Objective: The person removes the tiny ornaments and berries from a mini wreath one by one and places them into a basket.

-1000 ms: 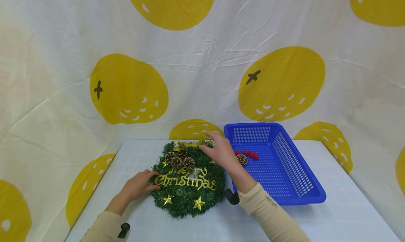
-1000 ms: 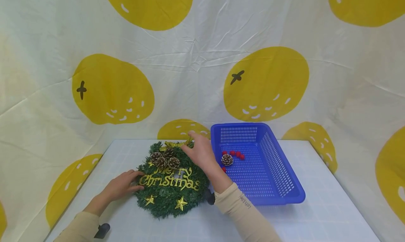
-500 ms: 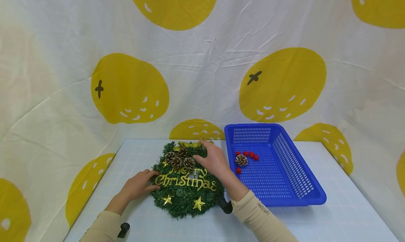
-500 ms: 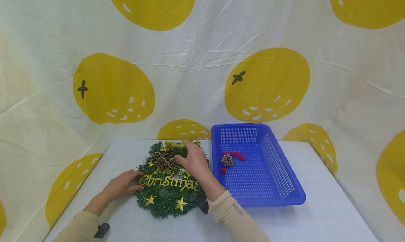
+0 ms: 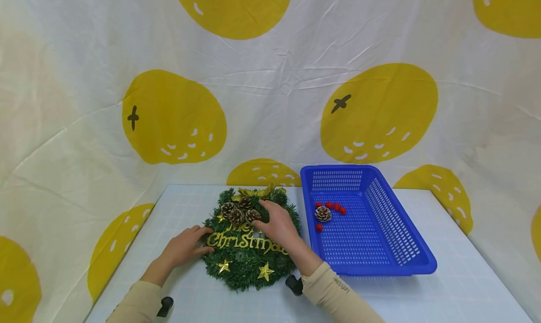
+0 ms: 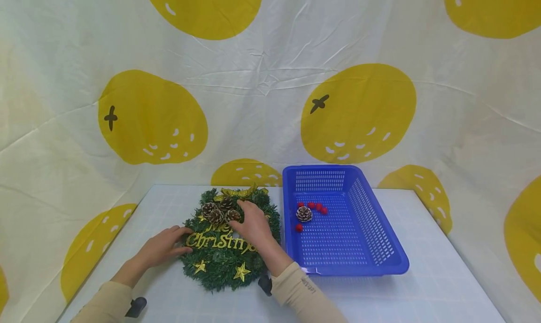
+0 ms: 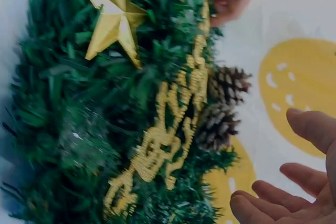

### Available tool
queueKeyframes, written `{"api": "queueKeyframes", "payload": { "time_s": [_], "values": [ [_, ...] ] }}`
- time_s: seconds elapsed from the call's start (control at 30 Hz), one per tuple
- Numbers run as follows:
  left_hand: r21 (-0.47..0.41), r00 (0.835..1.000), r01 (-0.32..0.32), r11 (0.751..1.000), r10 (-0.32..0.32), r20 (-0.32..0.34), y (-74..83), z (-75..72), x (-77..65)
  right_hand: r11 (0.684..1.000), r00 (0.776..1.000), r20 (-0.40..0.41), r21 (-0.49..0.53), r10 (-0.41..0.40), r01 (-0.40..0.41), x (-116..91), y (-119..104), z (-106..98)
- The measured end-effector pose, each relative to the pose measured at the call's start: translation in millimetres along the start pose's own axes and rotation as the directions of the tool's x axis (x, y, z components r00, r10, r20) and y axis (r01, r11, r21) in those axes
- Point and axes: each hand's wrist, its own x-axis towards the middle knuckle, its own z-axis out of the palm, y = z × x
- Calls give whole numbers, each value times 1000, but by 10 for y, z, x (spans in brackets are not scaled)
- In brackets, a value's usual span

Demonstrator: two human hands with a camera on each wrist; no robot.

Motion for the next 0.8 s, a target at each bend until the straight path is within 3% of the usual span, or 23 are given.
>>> {"api": "queueKeyframes", "payload": {
  "time_s": [0.2,0.57,0.8],
  "values": [
    [-1,1000,-1,1000,1,1,-2,-9,-3,1000,1000,-14,19,2,-2,-33,19,120],
    [5,1000,-17,1000,18,-8,-31,12,-3,1000,988,-151,7,-19,20,-27,108,313],
    [5,1000,-22,1000,22,-4,-35,18,4,1000,990,-141,0,-13,13,15,147,399]
  ]
}}
